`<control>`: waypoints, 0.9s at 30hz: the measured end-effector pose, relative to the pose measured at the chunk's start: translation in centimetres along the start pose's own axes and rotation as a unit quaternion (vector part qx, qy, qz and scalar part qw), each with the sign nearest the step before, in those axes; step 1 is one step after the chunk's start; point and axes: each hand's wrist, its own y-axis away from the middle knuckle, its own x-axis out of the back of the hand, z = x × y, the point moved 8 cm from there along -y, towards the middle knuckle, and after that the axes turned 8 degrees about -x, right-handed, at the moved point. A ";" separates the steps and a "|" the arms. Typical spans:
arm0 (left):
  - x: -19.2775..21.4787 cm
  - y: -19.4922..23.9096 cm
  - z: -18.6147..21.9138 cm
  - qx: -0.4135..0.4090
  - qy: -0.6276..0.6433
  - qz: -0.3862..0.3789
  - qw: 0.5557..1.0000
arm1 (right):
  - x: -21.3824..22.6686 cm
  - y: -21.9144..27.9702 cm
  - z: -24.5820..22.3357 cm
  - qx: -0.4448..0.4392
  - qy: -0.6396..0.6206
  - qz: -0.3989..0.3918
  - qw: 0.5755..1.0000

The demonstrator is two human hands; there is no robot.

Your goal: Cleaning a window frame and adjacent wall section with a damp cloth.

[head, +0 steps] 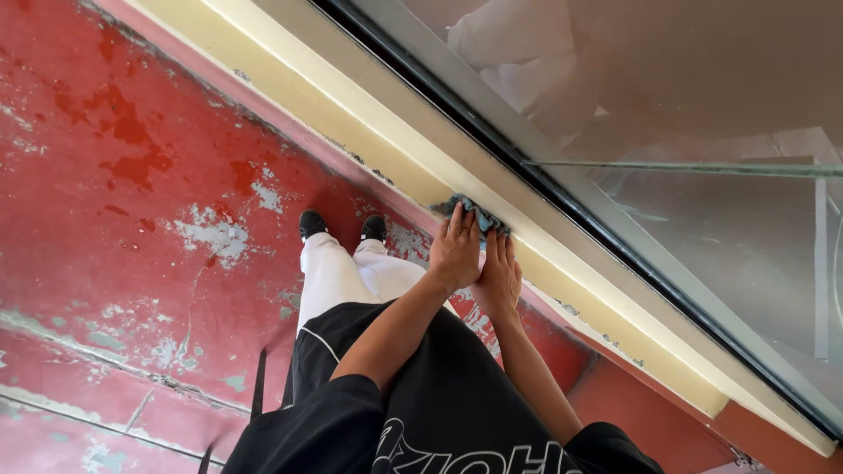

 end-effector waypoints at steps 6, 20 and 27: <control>0.3 0.3 -0.1 -0.008 -0.078 -0.005 0.997 | -0.4 -0.2 -0.7 0.062 -0.091 0.053 0.993; 5.9 2.7 -8.6 0.022 -0.044 0.044 0.998 | -0.5 -2.6 -12.9 0.253 -0.036 0.022 0.966; 9.6 4.5 -19.1 0.075 -0.038 0.070 0.994 | -2.8 -5.3 -22.6 0.186 0.024 0.019 0.982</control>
